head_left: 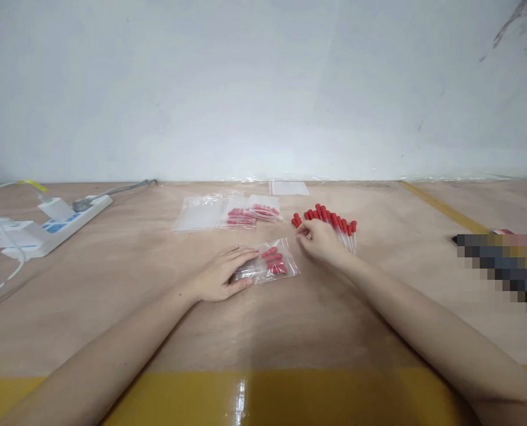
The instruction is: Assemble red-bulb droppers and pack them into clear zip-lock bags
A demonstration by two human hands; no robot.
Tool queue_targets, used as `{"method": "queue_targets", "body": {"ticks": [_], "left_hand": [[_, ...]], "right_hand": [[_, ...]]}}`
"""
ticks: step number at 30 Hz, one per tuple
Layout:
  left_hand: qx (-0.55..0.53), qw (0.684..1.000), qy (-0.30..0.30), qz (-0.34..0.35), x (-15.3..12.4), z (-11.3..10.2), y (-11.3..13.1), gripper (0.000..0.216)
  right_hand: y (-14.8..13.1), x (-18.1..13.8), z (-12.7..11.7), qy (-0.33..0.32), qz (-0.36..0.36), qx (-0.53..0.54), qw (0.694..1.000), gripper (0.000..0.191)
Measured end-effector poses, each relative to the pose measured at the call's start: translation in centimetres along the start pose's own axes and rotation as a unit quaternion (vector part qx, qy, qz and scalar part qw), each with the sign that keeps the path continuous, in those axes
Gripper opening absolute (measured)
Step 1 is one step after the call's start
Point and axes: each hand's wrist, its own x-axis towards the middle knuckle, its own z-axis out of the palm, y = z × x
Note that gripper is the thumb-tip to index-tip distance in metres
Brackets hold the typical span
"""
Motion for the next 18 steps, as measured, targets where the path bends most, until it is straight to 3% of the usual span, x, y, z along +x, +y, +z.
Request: {"method": "queue_targets", "body": {"ticks": [3,9,12,14,16,18], "left_hand": [[-0.012,1.000,0.010,-0.004,0.0,-0.1,0.1,0.047],[-0.035,0.999,0.017,-0.008,-0.1,-0.2,0.3,0.040],[-0.039,0.999,0.011,-0.012,-0.2,-0.1,0.2,0.038],[-0.041,0.999,0.007,-0.014,-0.1,-0.1,0.1,0.037],[-0.045,0.999,0.007,-0.015,-0.1,-0.1,0.1,0.037],[-0.049,0.999,0.004,-0.017,-0.1,-0.2,0.2,0.035]], "right_hand": [[0.2,1.6,-0.3,-0.005,0.045,-0.087,0.995,0.018],[-1.1,2.9,-0.3,-0.047,0.121,-0.115,0.985,0.015],[-1.2,2.5,-1.0,0.002,0.116,-0.097,0.989,0.020],[-1.0,2.0,-1.3,0.044,0.106,-0.039,0.993,0.034],[-0.5,1.4,-1.2,0.052,0.109,0.089,0.989,0.054],[-0.1,0.9,-0.6,0.031,0.134,0.247,0.959,0.073]]}}
